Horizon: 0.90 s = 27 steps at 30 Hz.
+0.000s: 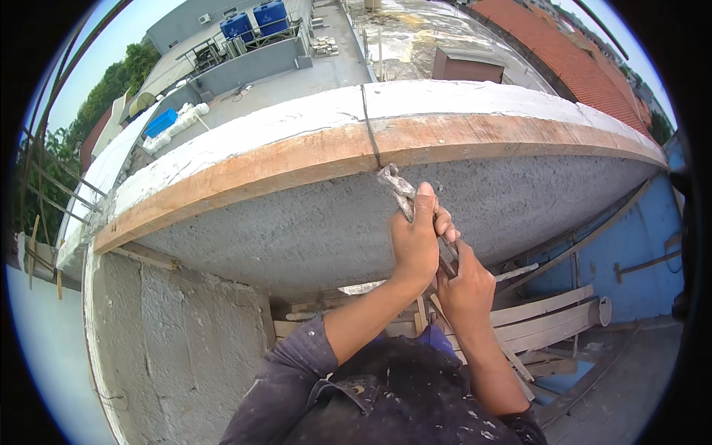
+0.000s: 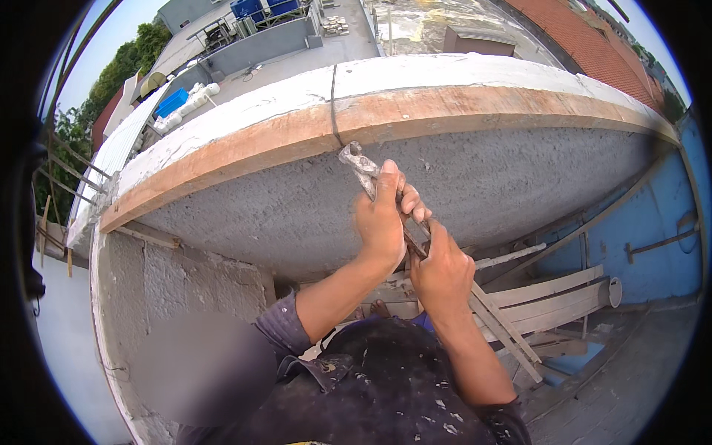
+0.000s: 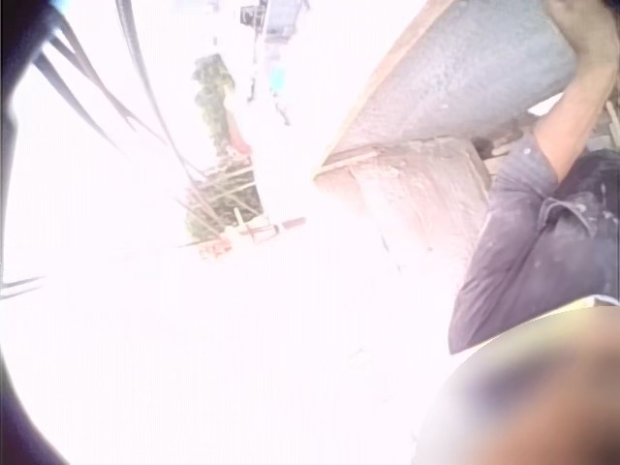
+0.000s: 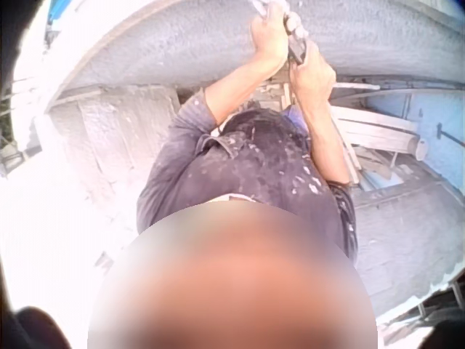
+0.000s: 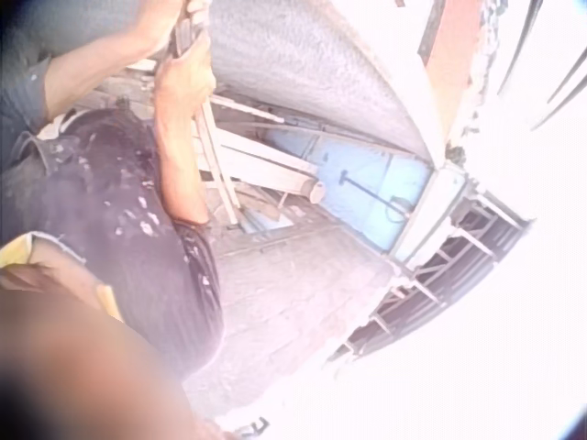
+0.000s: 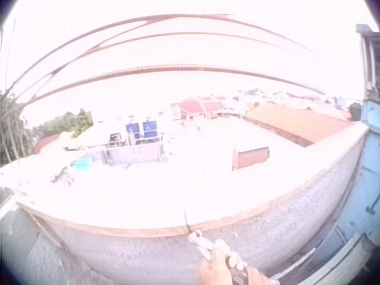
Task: The person secures metal rebar to a curved concrete wall using wire ties and pliers. They repeatedly wrap wire around the rebar and wooden formwork, then twist and tighten the wire with pliers to hold the rebar in place.
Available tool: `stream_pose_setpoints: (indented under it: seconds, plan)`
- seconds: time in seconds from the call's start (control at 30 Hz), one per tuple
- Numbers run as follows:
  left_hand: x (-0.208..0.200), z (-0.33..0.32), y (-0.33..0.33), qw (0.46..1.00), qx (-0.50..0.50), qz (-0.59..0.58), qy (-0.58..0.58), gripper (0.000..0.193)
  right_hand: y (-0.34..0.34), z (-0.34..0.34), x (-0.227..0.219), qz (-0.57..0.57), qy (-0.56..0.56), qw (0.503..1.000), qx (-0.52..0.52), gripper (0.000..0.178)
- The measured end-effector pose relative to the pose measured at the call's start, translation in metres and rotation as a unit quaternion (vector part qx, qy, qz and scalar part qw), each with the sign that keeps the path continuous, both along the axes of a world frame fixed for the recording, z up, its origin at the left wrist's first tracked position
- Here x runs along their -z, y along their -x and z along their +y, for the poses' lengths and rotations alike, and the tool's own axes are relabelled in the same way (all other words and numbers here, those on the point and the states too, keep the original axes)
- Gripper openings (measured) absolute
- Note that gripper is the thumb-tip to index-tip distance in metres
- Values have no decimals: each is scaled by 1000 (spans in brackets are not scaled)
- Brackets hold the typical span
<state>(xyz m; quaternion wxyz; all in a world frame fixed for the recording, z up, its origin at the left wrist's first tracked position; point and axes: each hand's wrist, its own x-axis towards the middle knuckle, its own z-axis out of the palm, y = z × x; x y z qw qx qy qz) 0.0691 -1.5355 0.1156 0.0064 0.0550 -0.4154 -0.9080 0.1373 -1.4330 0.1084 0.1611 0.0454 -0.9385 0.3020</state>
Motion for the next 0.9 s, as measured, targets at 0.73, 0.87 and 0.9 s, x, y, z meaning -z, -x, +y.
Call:
stream_pose_setpoints:
  seconds: [0.73,0.87,0.9]
  plan:
    - [37,-78,15,952,264,110,-108,38,16,-2,19,-462,487,696,-255,46]
    - [40,-80,23,949,271,124,-108,36,20,12,-17,-379,307,843,-228,55]
    - [41,-82,25,938,286,138,-140,36,18,13,-26,-378,338,827,-241,55]
